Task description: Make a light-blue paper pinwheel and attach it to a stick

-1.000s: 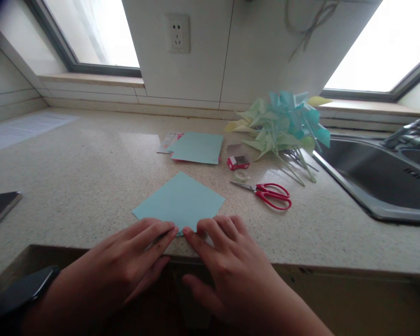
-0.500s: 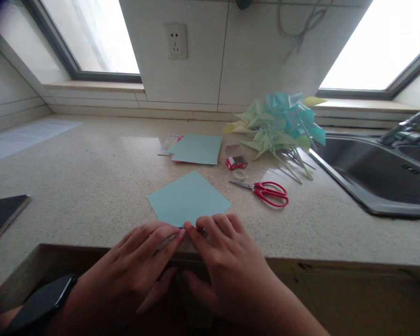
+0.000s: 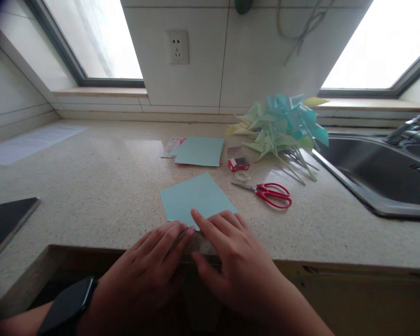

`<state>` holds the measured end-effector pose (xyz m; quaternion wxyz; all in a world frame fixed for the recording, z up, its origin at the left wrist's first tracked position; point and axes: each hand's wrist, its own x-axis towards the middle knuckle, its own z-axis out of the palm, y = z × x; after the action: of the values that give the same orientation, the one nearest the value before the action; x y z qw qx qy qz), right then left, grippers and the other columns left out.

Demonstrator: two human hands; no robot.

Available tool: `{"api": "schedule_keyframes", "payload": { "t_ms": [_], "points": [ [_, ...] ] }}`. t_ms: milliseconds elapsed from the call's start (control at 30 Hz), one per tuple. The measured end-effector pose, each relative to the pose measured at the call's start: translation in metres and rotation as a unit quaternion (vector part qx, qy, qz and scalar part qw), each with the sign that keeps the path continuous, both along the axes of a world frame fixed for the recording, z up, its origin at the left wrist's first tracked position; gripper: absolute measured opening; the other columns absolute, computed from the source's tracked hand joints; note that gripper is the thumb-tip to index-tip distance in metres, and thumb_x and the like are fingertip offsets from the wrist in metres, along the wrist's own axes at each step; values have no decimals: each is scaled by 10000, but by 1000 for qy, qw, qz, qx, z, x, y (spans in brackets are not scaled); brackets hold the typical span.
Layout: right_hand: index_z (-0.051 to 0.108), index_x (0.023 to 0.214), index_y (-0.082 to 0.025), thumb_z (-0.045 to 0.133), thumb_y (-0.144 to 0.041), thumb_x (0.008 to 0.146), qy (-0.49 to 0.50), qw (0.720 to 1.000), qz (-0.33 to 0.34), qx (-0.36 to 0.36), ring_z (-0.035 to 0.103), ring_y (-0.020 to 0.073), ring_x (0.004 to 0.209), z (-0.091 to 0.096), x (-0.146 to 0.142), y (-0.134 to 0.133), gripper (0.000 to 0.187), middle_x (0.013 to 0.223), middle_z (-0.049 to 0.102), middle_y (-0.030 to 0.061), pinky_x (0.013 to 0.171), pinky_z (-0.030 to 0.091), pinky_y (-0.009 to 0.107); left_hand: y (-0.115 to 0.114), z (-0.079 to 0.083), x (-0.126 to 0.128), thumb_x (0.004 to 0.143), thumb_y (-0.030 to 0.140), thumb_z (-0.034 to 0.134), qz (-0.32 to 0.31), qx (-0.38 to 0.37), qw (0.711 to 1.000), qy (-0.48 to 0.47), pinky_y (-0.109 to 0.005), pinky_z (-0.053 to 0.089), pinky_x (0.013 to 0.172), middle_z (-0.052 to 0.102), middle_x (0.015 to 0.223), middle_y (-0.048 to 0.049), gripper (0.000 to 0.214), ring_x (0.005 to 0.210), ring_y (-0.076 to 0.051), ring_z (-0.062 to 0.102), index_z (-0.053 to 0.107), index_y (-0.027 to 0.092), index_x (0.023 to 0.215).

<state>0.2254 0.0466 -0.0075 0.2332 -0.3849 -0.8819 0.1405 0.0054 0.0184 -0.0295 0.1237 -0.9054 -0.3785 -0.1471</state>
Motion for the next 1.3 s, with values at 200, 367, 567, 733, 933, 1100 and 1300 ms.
{"api": "schedule_keyframes", "payload": {
  "t_ms": [200, 367, 567, 733, 933, 1100, 1300],
  "points": [
    [457, 1459, -256, 523, -184, 968, 133, 990, -52, 10, 617, 200, 1012, -7, 9, 4, 501, 1082, 689, 48, 885, 536, 370, 6, 1, 6, 972, 215, 476, -4, 6, 1000, -22, -437, 543, 983, 635, 1285, -187, 440, 1158, -320, 606, 548, 18, 1359],
    [548, 1375, -217, 534, -177, 965, 89, 989, -94, 77, 611, 218, 1134, -8, 23, 9, 413, 1225, 683, 81, 964, 522, 407, 13, 4, 9, 993, 234, 440, -21, 33, 999, -18, -435, 532, 999, 652, 1257, -197, 435, 1159, -324, 609, 570, -19, 1322],
    [590, 1349, -160, 543, -237, 970, -43, 987, -87, 124, 593, 288, 1220, -12, 32, 12, 390, 1328, 662, 126, 998, 514, 510, 17, 1, 11, 991, 243, 441, -25, 43, 999, -4, -438, 529, 1012, 638, 1291, -219, 455, 1208, -341, 595, 555, -32, 1336],
    [603, 1336, -163, 536, -271, 979, -60, 987, -83, 122, 609, 285, 1210, -14, 27, 11, 379, 1311, 685, 109, 1007, 508, 515, 19, 1, 10, 985, 237, 446, -34, 37, 999, 3, -453, 547, 999, 639, 1292, -236, 462, 1198, -354, 615, 551, -38, 1341],
    [625, 1308, -164, 536, -298, 986, -64, 986, -95, 118, 603, 281, 1215, -14, 23, 10, 360, 1316, 685, 97, 1021, 494, 514, 21, 2, 9, 977, 249, 478, -45, 27, 998, 15, -465, 529, 1043, 626, 1325, -244, 487, 1240, -366, 600, 533, -43, 1362],
    [621, 1312, -162, 543, -306, 976, -68, 988, -86, 108, 590, 282, 1226, -11, 18, 9, 373, 1321, 681, 93, 1036, 479, 515, 25, 2, 7, 950, 258, 508, -56, 5, 998, 20, -475, 499, 1085, 609, 1354, -250, 533, 1281, -377, 570, 505, -53, 1383],
    [612, 1313, -167, 550, -299, 966, -65, 989, -87, 101, 589, 284, 1219, -10, 18, 8, 376, 1322, 676, 101, 1039, 470, 512, 29, 4, 7, 917, 253, 547, -64, -28, 997, 16, -478, 462, 1130, 581, 1394, -250, 595, 1321, -379, 537, 463, -49, 1423]
  ]
}}
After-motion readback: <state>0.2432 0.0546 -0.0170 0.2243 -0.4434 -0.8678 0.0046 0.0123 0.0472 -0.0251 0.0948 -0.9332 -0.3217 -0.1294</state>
